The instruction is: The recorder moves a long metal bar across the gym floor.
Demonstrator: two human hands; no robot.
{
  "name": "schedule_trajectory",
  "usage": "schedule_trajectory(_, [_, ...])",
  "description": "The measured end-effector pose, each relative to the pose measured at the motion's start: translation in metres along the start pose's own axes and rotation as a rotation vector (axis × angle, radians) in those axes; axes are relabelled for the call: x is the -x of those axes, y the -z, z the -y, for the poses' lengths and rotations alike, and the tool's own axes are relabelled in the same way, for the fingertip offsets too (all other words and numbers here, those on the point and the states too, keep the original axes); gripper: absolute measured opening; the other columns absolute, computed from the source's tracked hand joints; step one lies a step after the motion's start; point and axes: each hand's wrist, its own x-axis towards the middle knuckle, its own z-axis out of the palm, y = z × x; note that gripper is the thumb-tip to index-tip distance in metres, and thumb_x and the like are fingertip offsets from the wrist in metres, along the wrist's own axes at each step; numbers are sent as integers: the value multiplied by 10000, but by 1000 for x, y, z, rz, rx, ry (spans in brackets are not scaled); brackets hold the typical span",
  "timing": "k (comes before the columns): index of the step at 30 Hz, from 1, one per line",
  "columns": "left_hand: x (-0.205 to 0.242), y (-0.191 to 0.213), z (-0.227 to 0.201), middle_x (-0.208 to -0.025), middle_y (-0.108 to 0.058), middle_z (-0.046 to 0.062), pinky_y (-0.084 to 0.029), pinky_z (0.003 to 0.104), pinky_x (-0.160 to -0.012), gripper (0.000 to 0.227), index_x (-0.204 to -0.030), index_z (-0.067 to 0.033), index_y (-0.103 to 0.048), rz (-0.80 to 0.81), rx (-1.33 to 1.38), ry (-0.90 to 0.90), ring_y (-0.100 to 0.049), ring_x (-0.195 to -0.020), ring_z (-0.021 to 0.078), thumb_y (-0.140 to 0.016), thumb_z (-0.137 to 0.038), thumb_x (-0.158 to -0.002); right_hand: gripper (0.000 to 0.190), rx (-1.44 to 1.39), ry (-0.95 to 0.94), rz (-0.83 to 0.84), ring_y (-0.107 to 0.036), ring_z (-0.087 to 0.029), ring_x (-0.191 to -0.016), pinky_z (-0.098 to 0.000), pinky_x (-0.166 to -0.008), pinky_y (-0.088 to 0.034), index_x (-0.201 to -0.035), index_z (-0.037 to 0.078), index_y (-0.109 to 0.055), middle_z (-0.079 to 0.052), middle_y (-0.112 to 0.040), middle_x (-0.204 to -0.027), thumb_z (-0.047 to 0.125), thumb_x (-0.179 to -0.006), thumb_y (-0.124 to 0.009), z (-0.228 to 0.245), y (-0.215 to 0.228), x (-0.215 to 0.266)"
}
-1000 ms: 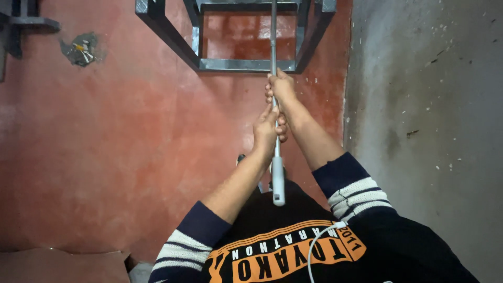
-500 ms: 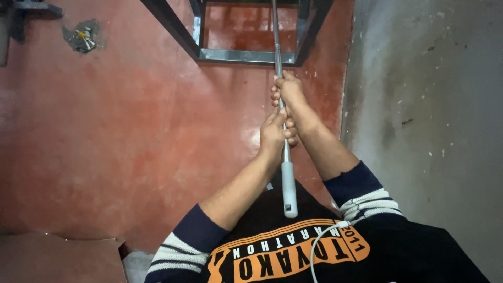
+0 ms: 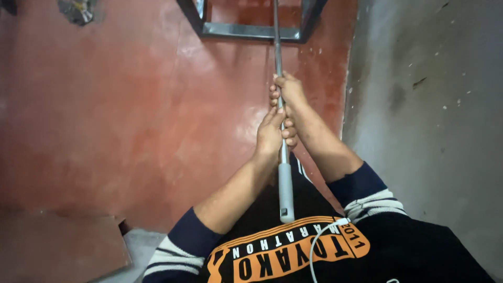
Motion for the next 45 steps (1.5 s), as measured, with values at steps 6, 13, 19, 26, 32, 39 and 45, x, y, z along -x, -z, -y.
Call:
schedule_trajectory(6, [27,-9,-21,-768,-501,-17,-358,217,-427,129,-1002,-146,-495,109,102,39,-426,-504,56,-468,-243,-1082,103,-83,25,134,-465,-93,-546,-276,-444,-391,-1039,121,-480,-26,-522,-784,152,-1041,-578,5,-13,17])
schedule_trajectory(13, [-38,-10,-32,-767,-510,-18,-350,221,-423,96,-1019,-148,-518,63,75,71,-425,-498,58,-484,-222,-1069,100,-121,9,43,-460,-103,-529,-283,-429,-388,-1027,133,-478,-40,-525,-775,139,-1024,-577,12,-1,-53])
schedule_trajectory(19, [-124,-27,-42,-740,-504,-20,-354,218,-422,49,-1049,-183,-523,-43,-17,75,-427,-495,53,-496,-222,-1058,98,-133,17,21,-472,-126,-515,-299,-407,-392,-1065,141,-468,-53,-540,-759,135,-1006,-546,42,27,-149])
schedule_trajectory(26, [-202,-29,-34,-731,-491,-36,-345,229,-397,47,-1096,-202,-489,-1,-59,62,-414,-479,53,-467,-209,-1055,93,-116,54,-13,-488,-129,-511,-290,-406,-391,-1081,161,-492,-60,-559,-749,153,-1019,-561,65,47,-200])
schedule_trajectory(32, [-163,-22,-33,-730,-479,-49,-344,215,-402,84,-1115,-177,-507,-23,-196,74,-405,-483,40,-463,-234,-1072,75,-75,-9,-1,-464,-128,-488,-298,-394,-394,-1037,146,-470,-52,-543,-740,182,-1022,-533,41,52,-185])
schedule_trajectory(39, [-51,-3,-49,-707,-469,-35,-343,213,-382,169,-1196,-168,-555,-18,-299,-24,-403,-462,40,-512,-237,-1049,92,-9,183,39,-445,-91,-471,-282,-385,-384,-990,123,-532,-11,-500,-699,155,-1019,-612,5,-11,-75])
schedule_trajectory(45, [42,42,-44,-758,-491,-28,-357,197,-408,181,-1238,-129,-515,92,-141,-35,-426,-508,34,-517,-220,-1082,102,-58,260,52,-448,-69,-481,-264,-391,-387,-1000,99,-540,-4,-508,-726,121,-1016,-638,-43,-53,12])
